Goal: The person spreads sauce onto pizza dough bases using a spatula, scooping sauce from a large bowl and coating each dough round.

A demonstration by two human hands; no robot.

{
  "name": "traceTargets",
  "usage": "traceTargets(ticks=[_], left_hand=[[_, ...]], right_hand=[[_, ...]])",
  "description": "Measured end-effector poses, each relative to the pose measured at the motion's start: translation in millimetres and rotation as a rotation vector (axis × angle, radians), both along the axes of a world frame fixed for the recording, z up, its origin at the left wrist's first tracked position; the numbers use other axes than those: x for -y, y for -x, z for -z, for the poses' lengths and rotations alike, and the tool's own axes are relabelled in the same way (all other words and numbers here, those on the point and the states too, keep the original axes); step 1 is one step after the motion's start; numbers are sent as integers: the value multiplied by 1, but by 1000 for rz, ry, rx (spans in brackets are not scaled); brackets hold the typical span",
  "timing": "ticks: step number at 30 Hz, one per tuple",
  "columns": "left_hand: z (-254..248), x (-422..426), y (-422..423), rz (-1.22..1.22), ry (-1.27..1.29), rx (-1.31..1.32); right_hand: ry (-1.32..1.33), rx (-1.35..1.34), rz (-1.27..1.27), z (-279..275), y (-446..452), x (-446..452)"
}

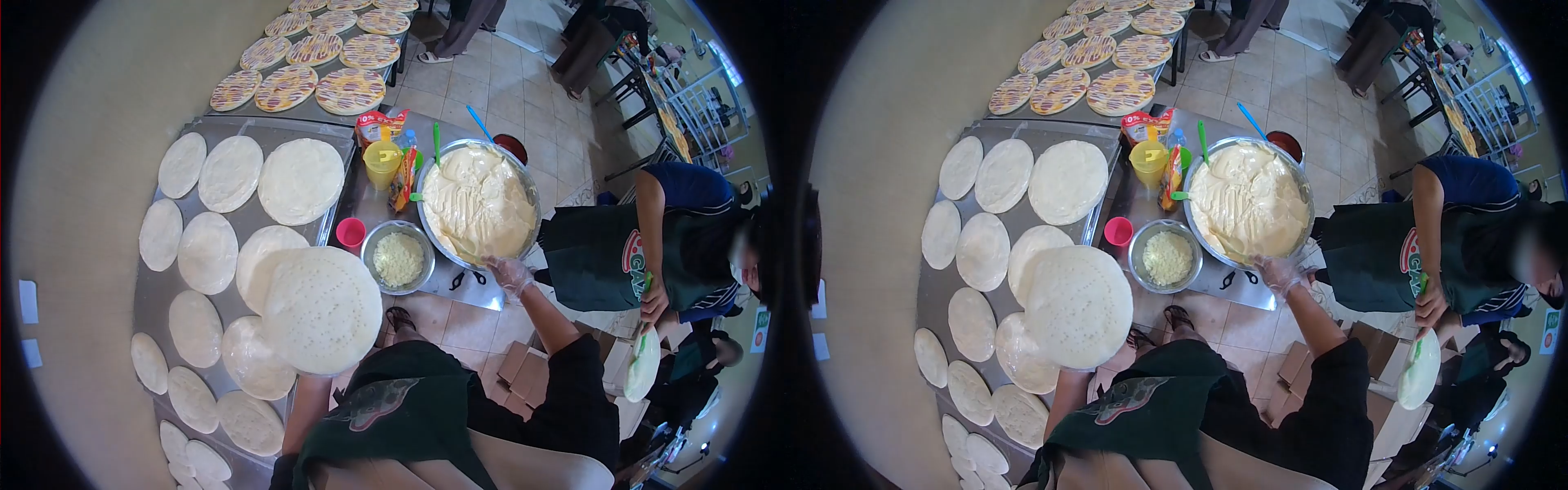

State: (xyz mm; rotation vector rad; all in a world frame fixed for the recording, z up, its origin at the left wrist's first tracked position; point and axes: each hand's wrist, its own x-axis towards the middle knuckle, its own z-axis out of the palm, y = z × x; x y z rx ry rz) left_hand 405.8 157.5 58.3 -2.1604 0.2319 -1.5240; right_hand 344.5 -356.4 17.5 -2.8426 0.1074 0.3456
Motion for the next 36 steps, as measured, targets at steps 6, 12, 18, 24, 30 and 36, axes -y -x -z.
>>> traceTargets(ticks=[6,12,18,24,30,36], left_hand=[[7,41,-2,-148,-224,104],[21,58,-5,-301,-435,207],[32,94,-28,-464,-651,308],[43,148,-27,-636,-842,411],[43,267,-69,-758,-958,534],[32,378,-101,-879,-1060,648]], right_hand=[[-409,70,47,17,6,2],[-1152,-304,576,0,0,4],[-1554,-405,735,6,-6,-6],[-1542,-117,833,-4,2,-13],[-1592,217,752,-22,14,18],[-1543,339,865,-110,29,11]])
